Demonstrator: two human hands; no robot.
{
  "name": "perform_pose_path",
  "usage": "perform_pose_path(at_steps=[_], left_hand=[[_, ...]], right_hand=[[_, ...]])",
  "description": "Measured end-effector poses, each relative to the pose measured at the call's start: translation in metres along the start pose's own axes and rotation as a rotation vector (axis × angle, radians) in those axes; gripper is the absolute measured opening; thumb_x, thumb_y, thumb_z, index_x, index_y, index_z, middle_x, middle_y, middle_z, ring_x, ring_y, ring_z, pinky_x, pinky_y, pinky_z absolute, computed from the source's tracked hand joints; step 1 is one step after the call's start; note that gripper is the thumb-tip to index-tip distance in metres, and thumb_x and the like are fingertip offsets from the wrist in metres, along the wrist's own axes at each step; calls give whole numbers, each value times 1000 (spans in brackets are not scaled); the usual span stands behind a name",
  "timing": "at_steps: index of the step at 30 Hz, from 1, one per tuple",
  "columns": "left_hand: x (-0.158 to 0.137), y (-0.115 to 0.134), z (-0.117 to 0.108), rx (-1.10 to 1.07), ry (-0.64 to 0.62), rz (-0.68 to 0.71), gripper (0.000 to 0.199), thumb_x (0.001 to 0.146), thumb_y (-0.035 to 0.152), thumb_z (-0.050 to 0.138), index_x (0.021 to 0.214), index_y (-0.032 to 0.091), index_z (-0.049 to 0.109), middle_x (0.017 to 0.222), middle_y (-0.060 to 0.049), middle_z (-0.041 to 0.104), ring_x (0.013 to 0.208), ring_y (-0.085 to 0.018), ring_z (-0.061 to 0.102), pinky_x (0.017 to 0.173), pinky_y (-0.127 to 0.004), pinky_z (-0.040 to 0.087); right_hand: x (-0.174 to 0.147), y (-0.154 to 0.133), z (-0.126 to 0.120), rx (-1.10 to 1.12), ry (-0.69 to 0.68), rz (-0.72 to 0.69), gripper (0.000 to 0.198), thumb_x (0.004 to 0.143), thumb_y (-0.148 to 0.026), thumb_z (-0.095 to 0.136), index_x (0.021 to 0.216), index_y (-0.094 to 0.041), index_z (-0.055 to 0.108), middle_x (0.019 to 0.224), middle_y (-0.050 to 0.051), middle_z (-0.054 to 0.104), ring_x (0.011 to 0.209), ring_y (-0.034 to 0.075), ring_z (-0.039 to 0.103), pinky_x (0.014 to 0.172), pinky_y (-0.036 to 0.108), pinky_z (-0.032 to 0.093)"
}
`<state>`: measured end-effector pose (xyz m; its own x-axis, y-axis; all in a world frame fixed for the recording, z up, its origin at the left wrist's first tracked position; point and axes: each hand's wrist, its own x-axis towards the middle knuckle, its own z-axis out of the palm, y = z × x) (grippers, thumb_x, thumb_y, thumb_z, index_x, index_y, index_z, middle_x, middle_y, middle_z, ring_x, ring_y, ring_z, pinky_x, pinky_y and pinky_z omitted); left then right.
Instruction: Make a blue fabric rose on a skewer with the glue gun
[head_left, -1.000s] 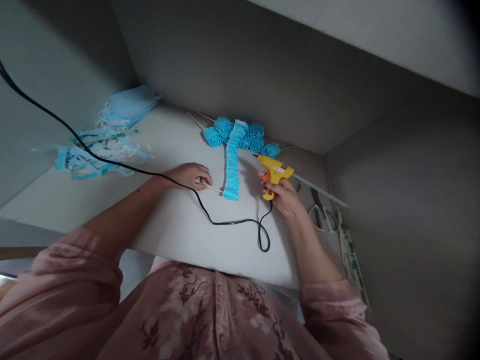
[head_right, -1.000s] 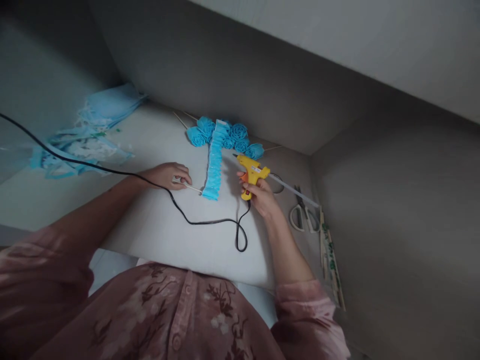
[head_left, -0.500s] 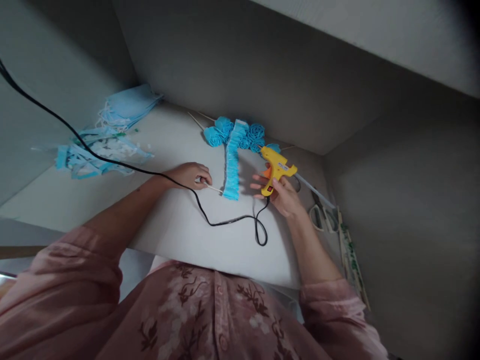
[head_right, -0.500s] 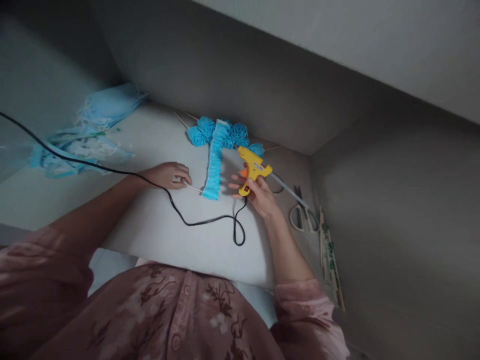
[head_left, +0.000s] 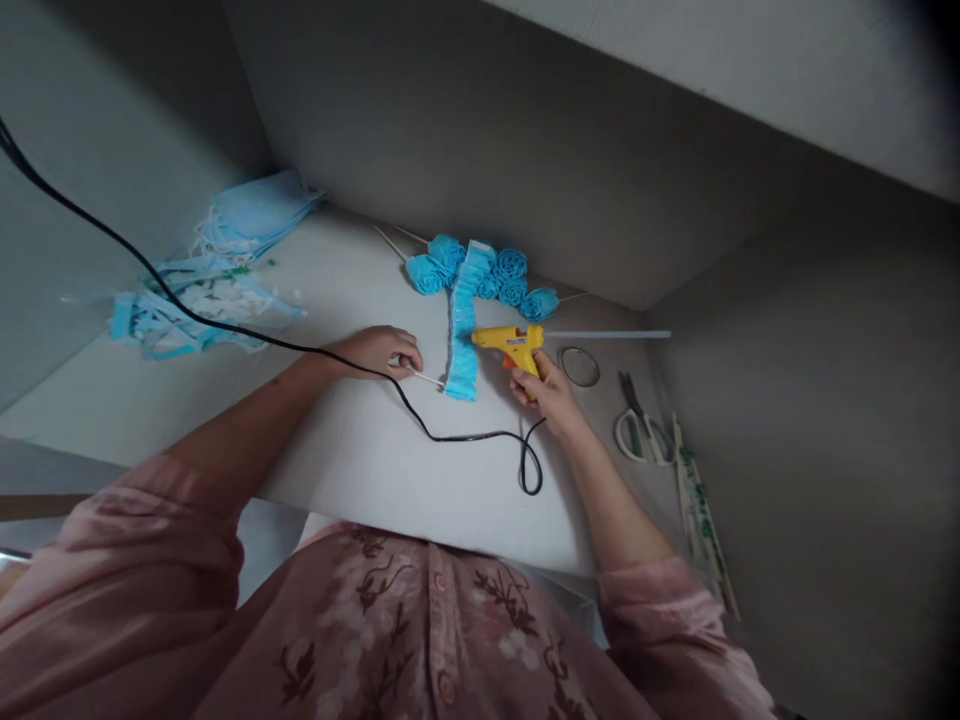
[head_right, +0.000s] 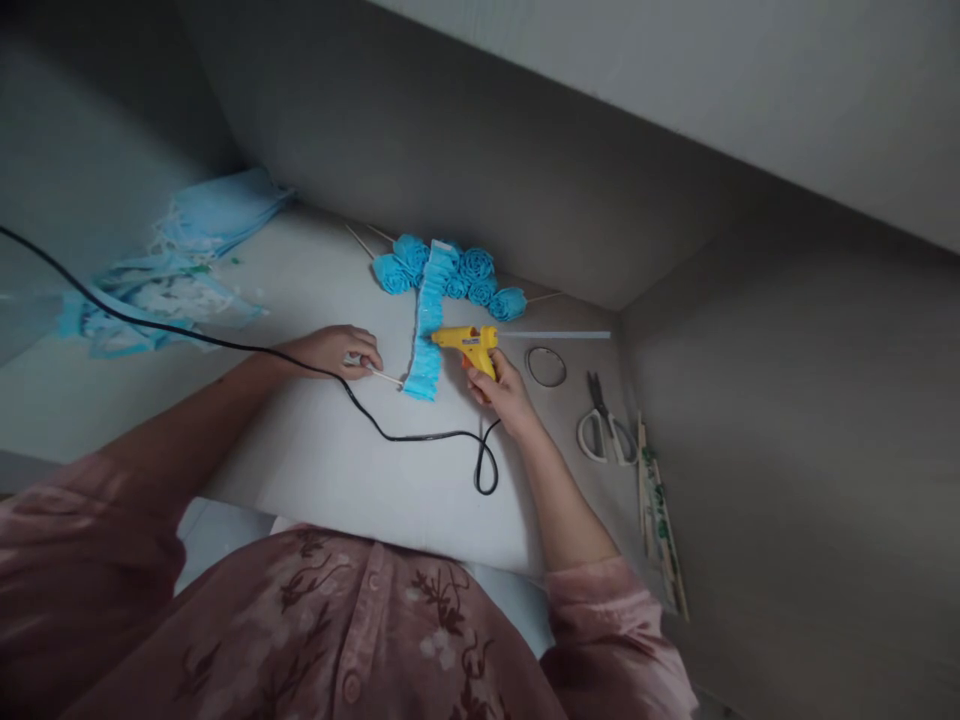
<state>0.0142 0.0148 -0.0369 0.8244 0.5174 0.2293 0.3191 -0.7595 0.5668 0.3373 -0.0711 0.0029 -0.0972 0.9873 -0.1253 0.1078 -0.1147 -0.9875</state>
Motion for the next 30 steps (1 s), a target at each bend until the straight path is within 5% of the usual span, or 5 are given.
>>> perform_pose_path(at_steps=[9, 16, 30], left_hand=[[0, 1, -1, -8, 0, 1, 12, 86, 18, 65, 89, 19, 77, 79, -1, 69, 74, -12, 62, 73, -20, 43], [0, 1, 0, -7, 2, 1, 13, 85, 18, 64, 90, 19, 77, 79, -1, 68, 75, -12, 62, 74, -20, 43], [0, 1, -1, -2, 0, 4, 14, 87, 21, 63, 90, 19, 77, 78, -1, 67, 73, -12, 60, 73, -21, 42]], right_hand=[[5, 11, -1, -95, 48, -23, 40, 74, -55, 81, 94, -23, 67, 63, -5, 54, 51, 8, 44, 43, 21, 26], [4, 4, -9, 159, 76, 9, 46, 66, -55, 86, 87, -24, 58, 65, -6, 56, 49, 7, 46, 41, 20, 21], [4, 5, -9, 133, 75, 13, 45, 65, -53, 86, 88, -23, 60, 63, -6, 55, 48, 7, 43, 42, 21, 19]])
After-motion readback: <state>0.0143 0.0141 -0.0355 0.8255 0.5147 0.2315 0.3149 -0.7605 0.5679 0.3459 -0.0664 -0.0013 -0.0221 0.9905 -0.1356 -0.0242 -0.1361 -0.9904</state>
